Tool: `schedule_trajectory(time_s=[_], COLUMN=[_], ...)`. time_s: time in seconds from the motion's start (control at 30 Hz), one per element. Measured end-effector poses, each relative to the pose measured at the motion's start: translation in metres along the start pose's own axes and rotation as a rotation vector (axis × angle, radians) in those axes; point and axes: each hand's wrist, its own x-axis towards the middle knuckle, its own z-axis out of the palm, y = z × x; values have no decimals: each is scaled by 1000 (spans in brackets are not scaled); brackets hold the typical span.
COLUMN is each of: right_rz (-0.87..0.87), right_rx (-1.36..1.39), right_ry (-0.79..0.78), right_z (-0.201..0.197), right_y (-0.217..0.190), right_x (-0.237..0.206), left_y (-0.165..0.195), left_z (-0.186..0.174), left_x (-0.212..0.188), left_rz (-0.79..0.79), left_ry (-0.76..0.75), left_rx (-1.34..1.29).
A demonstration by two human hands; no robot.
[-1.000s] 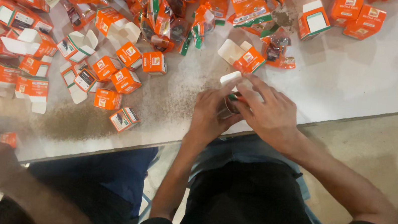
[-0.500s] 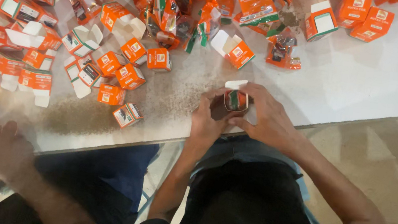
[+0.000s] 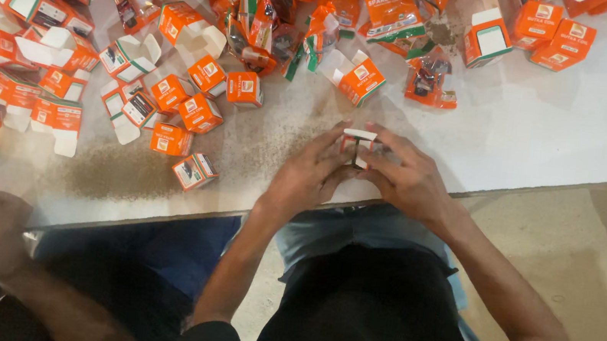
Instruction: The person picks up small orange product boxes and plastic-wrapped items from a pile on the table, places an item into a box, folds the box closed, and sets the finished box back on the table, repeating this with one box at a time.
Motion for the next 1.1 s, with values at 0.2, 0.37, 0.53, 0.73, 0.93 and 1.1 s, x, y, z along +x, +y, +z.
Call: schedule_trajectory(time_s=[0.2, 0.37, 0.53, 0.73, 0.93, 1.1], right_rz=[-113, -35, -4, 4, 65, 17], right_rx=[21, 167, 211, 169, 211, 72], right_ry=[28, 4, -6, 24, 104, 67], right_z=[2, -3, -8, -3, 3, 0], right_y=[10, 4, -4, -6, -13, -18], right_x=[-2, -3, 3, 4, 0, 0], left_y=[-11, -5, 11, 9, 2, 3], left_z=[6, 2, -18, -17, -14, -21], left_x=[-4, -4, -1, 3, -4, -8], left_rz=[136, 132, 115, 29, 21, 72], left_ry=[118, 49, 12, 14, 36, -26], left_rx=[-152, 29, -36, -123, -161, -84])
